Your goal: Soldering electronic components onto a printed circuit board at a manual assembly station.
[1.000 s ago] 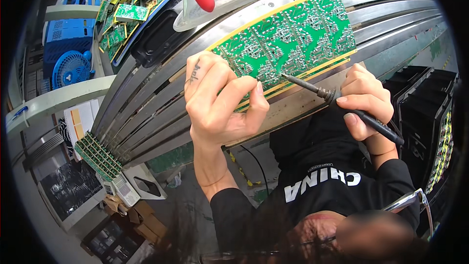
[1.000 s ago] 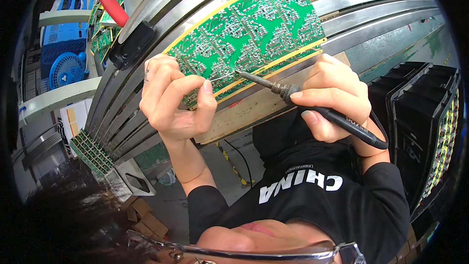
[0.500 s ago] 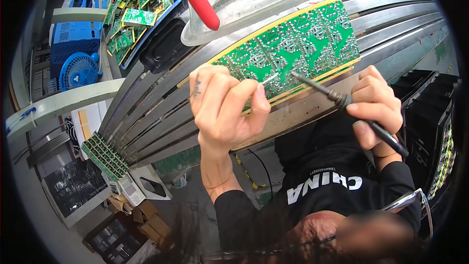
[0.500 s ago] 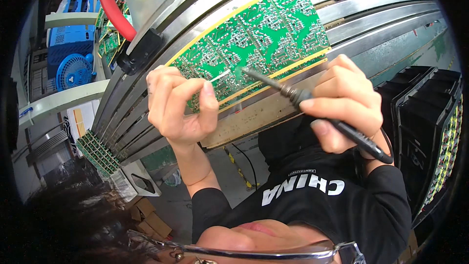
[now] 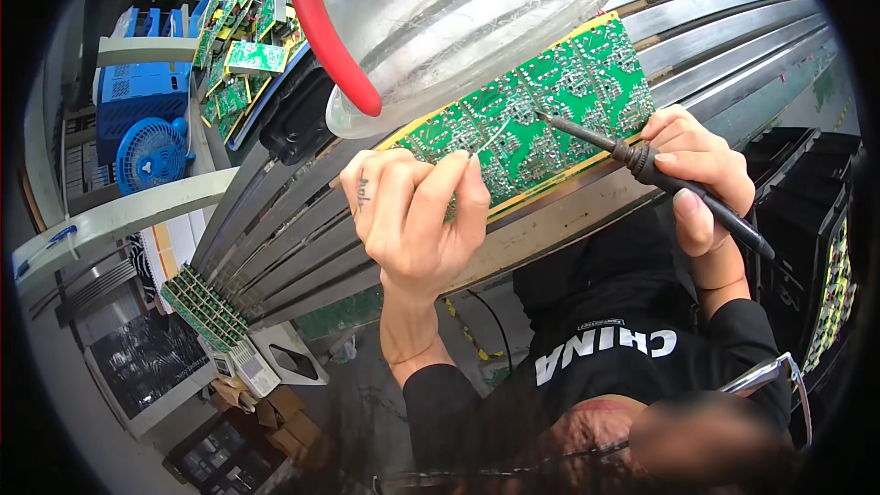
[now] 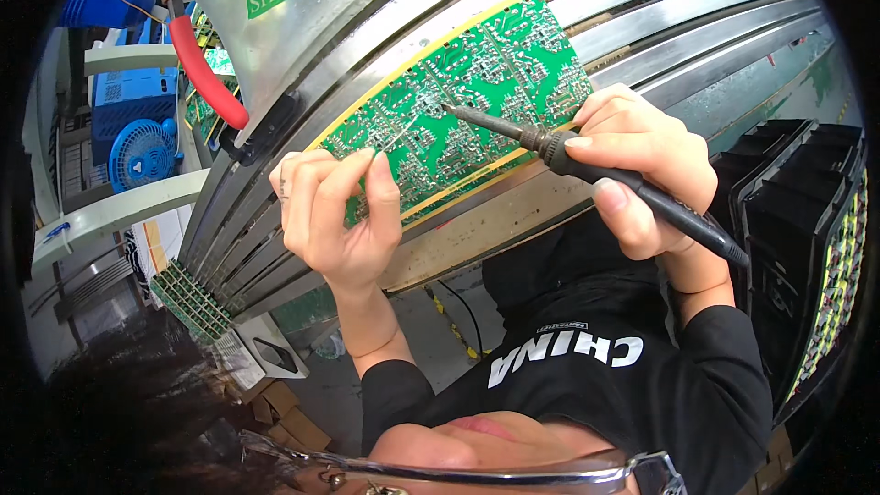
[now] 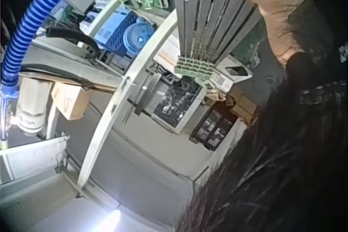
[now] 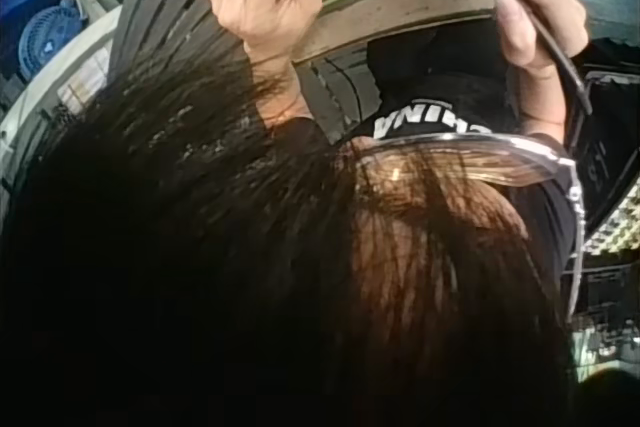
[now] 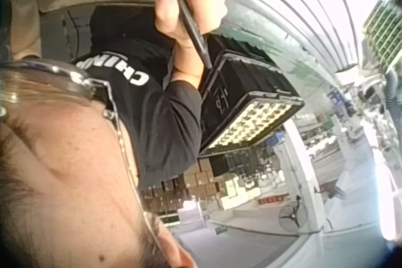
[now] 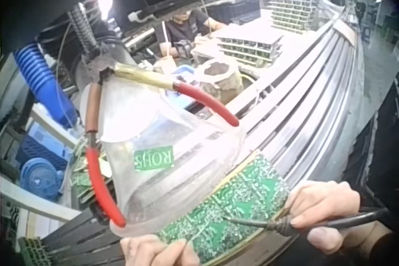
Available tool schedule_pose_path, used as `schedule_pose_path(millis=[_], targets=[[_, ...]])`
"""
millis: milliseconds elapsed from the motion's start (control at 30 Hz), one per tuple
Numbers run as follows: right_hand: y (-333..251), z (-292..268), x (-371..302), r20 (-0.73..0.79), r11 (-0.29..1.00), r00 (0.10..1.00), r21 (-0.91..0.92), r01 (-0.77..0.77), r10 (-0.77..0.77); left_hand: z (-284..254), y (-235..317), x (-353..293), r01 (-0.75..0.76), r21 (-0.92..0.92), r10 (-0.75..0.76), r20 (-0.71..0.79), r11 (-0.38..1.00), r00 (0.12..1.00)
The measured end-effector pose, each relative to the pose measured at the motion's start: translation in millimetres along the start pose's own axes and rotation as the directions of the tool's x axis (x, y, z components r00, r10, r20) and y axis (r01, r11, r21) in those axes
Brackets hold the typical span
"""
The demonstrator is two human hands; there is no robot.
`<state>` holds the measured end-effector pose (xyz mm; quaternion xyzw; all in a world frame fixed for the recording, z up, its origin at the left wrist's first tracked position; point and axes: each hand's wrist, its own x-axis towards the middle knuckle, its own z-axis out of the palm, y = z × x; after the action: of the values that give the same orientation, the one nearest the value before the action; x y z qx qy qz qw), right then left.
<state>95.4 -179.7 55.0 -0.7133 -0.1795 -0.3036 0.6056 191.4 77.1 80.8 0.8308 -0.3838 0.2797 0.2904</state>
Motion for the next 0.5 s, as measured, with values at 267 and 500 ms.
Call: schedule_pose_path(millis=[267, 500], targets=[[0, 5, 8, 0.097, 0.996, 0.994, -0.077, 0.048, -0.041, 3, -1, 0, 0.001, -0.069, -0.004, -0.046, 0.998, 0.999], [0, 8, 12, 0.151, 0.988, 0.988, -0.151, 0.043, -0.020, 5, -3, -2, -0.009, -0.067, 0.006, -0.048, 0.998, 0.999]])
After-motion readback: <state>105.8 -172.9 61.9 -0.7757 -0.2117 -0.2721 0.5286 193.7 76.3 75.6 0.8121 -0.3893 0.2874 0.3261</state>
